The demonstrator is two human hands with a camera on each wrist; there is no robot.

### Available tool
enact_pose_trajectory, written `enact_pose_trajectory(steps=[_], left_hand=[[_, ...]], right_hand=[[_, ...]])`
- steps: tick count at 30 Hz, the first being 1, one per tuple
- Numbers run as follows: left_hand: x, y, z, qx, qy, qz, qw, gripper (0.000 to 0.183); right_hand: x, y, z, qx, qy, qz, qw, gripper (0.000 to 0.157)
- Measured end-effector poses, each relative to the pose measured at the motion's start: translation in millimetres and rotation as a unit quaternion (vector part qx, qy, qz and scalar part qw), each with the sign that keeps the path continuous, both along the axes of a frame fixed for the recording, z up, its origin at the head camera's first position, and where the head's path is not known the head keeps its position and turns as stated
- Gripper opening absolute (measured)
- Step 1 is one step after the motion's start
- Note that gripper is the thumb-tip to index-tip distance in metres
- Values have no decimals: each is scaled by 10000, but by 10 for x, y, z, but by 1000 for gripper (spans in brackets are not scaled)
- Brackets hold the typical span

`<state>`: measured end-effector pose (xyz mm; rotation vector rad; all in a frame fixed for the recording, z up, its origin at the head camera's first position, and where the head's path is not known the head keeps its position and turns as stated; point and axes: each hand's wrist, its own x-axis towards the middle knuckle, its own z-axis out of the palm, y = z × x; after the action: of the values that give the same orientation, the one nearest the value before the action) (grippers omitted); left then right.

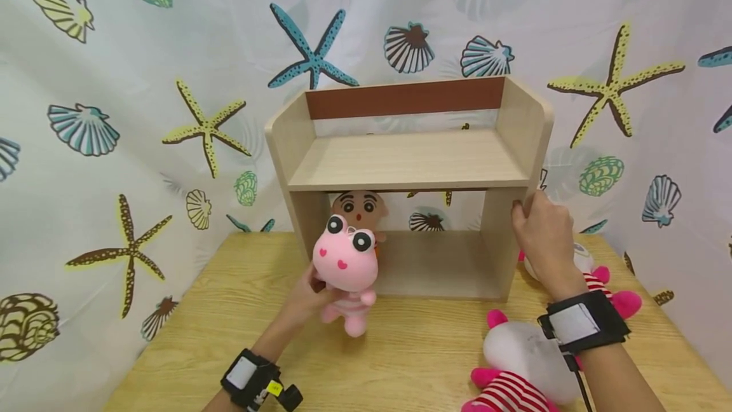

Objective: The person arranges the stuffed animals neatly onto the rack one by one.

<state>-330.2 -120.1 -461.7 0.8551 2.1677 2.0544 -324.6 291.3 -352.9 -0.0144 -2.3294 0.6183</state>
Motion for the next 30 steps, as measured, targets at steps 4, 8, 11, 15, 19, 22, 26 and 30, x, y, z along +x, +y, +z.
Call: enact_pose_trajectory(steps=[4, 8, 11, 15, 19, 22, 26, 30], left_hand=[[-21, 113, -49, 58, -70, 147, 9999, 65], [-34, 199, -75, 92, -204, 385, 9990, 65], [-53, 273, -77, 108, -371, 405, 9984, 66], [-92, 396, -72, 88, -411, 374, 9984, 70], [-126, 534, -66, 40, -395, 451, 9982, 73], [-143, 642, -73, 65, -453, 457, 9979, 74], [-174, 773, -93, 200, -494, 373, 9979, 75], [-216, 908, -102, 429, -493, 312, 9974, 73]], right_hand=[[8, -4, -1, 4, -10, -45, 10000, 30], [3, -18, 5, -2, -43, -44, 10000, 29], [4, -22, 11, -16, -51, -34, 10000, 30], [4, -17, 22, -1, 22, -53, 10000, 30], [-1, -16, 36, 41, 169, -32, 9998, 30], [9, -19, 33, 29, 157, -7, 9999, 30], [28, -25, 20, 2, 47, -2, 10000, 32], [27, -27, 28, 27, 55, -24, 10000, 32]])
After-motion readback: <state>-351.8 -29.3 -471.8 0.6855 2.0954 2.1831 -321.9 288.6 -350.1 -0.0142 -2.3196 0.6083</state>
